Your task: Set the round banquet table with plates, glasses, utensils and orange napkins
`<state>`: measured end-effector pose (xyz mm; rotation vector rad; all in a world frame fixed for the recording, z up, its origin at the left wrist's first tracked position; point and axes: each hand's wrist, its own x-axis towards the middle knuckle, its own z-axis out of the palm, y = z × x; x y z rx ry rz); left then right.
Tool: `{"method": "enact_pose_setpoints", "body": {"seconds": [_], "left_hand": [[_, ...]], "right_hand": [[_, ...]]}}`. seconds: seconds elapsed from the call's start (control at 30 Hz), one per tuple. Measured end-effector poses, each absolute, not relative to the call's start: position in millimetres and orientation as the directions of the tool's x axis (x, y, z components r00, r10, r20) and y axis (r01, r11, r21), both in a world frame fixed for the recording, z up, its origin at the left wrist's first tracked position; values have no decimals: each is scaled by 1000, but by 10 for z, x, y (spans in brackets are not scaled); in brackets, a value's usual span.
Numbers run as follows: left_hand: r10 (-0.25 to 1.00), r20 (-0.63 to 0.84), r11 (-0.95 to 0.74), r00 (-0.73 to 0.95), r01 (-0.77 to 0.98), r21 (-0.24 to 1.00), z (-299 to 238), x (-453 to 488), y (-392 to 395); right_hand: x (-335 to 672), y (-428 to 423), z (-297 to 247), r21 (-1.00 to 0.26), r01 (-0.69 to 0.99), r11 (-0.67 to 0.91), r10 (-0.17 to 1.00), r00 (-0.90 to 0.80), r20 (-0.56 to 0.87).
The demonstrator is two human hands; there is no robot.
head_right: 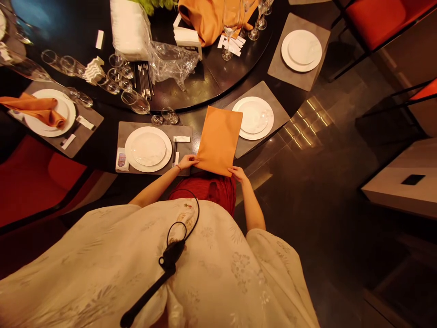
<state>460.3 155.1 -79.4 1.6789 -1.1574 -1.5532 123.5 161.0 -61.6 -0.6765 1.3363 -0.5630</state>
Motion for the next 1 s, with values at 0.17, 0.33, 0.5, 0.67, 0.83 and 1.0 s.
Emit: {"method": "enact_pose_setpoints", "body": {"seconds": [0.17, 0.33, 0.5, 0.67, 0.83, 1.0], "left_hand": [[-995, -12, 29, -99, -396, 918, -447, 4790, 1138], [-999, -13, 0, -53, -239, 971, -351, 4601, 847], [-887, -390, -423, 248, -97, 901, -582, 4234, 1114], [-826, -444, -495, 347, -73, 866, -765, 4090, 1466], [-688, -559, -589, 462, 95, 803, -791, 4035, 1501], [-693, -680, -660, 240, 166, 732, -661, 4125, 1446]], "right_hand": [[1110, 1343, -252, -904, -392, 171, -983, 1, -186], [1163, 1230, -130, -886, -458, 75, -997, -9, -80], [1405, 1415, -431, -868, -272, 416, -902, -247, -355], [1648, 1634, -635, -832, -138, 537, -806, -375, -458], [1683, 1708, -687, -769, 113, 630, -652, -460, -602], [1332, 1735, -648, -480, 249, 841, -506, 47, -861]]}}
